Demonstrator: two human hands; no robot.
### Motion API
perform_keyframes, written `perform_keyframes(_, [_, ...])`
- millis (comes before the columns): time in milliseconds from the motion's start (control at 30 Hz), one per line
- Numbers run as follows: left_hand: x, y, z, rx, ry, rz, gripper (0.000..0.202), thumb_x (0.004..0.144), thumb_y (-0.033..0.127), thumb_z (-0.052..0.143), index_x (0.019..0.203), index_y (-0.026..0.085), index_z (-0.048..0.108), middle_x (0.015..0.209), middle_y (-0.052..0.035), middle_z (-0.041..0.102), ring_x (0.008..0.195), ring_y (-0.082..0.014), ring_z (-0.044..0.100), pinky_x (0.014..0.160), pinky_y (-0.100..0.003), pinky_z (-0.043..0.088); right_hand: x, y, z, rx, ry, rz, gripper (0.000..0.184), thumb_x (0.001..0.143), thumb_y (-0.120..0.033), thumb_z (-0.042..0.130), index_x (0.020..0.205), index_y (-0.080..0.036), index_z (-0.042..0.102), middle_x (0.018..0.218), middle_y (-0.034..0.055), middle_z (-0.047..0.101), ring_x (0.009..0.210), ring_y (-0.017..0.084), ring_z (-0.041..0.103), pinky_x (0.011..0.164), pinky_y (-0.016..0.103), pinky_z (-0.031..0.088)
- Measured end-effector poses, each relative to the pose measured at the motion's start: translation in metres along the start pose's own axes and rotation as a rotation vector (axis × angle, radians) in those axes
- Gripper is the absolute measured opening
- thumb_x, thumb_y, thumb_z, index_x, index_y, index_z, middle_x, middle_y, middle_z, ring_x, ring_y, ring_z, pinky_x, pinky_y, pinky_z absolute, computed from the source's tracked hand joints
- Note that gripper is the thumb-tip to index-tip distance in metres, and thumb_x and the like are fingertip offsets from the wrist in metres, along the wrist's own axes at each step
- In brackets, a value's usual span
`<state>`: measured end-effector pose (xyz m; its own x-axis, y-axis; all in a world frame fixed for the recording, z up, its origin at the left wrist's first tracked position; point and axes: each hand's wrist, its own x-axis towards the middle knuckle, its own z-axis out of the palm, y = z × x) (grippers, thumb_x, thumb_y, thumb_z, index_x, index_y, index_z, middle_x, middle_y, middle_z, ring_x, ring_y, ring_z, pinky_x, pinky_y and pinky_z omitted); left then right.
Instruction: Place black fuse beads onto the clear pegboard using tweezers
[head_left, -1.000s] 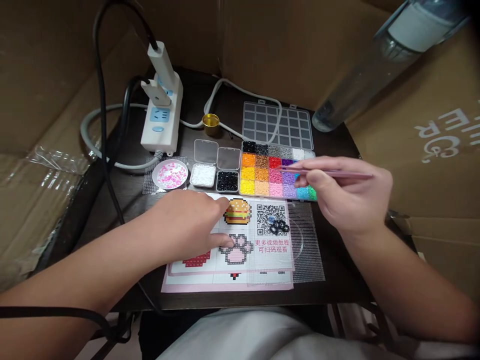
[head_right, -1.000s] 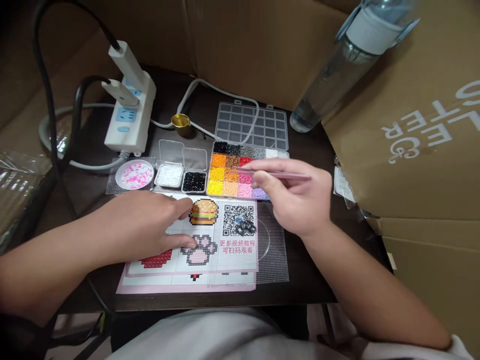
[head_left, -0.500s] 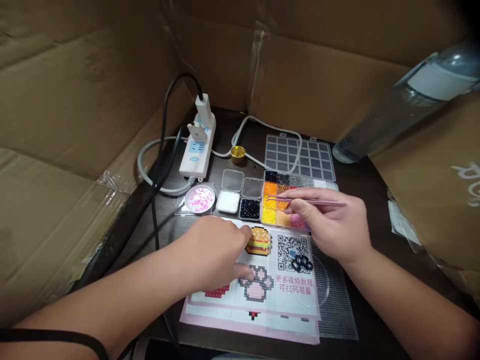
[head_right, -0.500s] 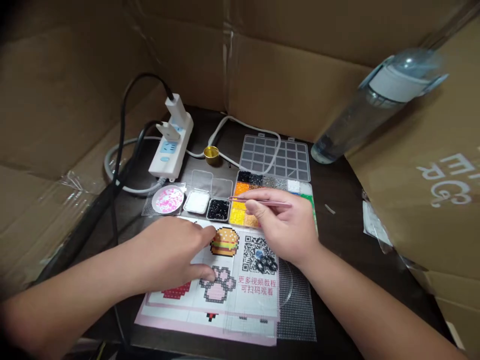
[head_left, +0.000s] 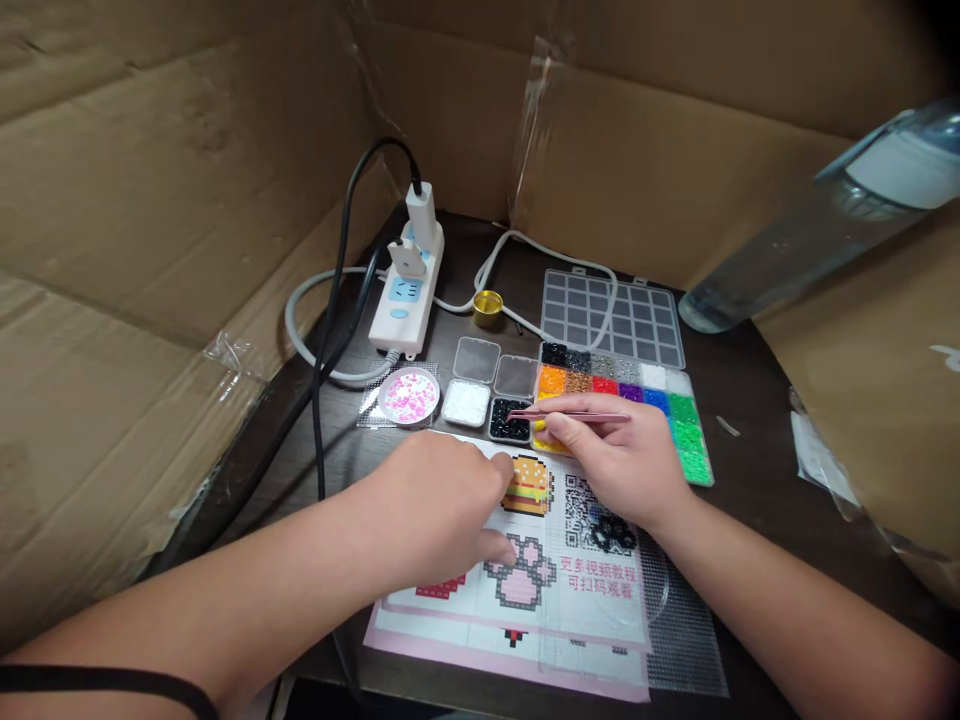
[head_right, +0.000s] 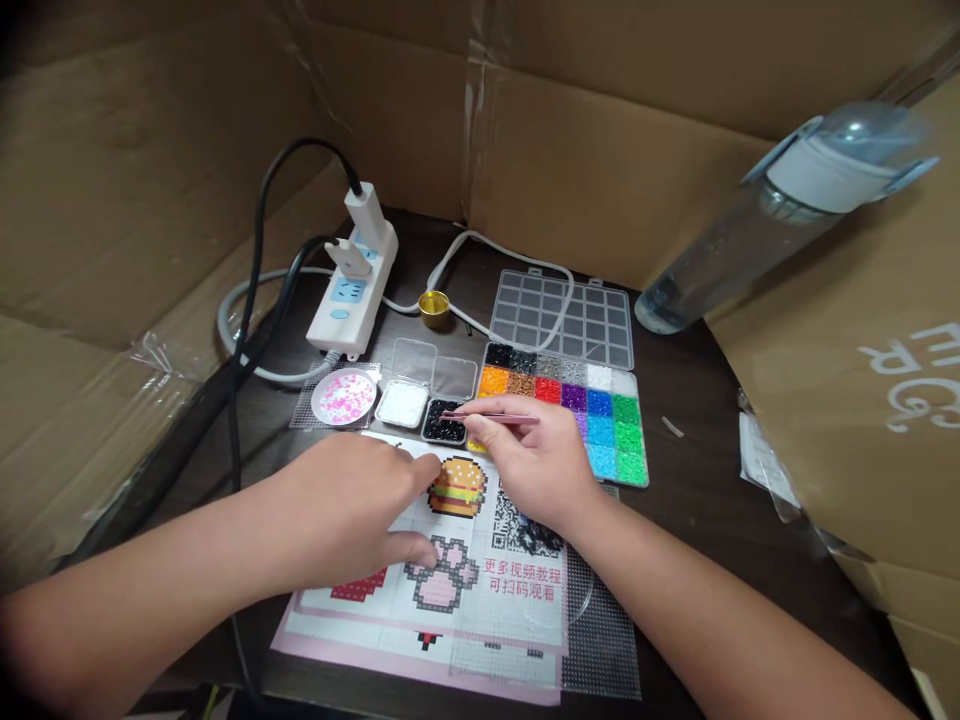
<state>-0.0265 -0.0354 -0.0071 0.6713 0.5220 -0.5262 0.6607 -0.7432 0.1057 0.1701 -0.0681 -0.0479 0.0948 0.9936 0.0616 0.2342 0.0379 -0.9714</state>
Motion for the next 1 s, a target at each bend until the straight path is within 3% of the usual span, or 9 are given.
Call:
perform_keyframes(500, [-0.0002, 0.0, 0.0, -0.001, 0.007, 0.003, 0.06, 0.087, 0.068, 0.07, 0.121, 0.019, 0.074, 0.091, -0.0132, 0.083, 0.084, -0.0368, 0.078, 0.067, -0.042, 0.051, 0.002, -0.0047, 0.0036, -0.055, -0.013, -0.024, 0.012, 0.087, -0.023, 0.075, 0.086, -0.023, 0.088, 0.09, 0.0059, 0.087, 0.081, 0.021, 0.084, 0.073, 0.03, 0.07])
perform_keyframes(1000, [0.0012, 0.0001, -0.0004, -0.038, 0.011, -0.01, 0.057, 0.086, 0.065, 0.072, 0.12, 0.019, 0.075, 0.088, -0.0143, 0.082, 0.082, -0.0367, 0.076, 0.07, -0.044, 0.054, 0.0, -0.0027, 0.0009, 0.026, 0.014, 0.008, 0.01, 0.089, -0.026, 0.077, 0.088, -0.022, 0.087, 0.09, 0.0075, 0.087, 0.077, 0.02, 0.083, 0.071, 0.033, 0.07])
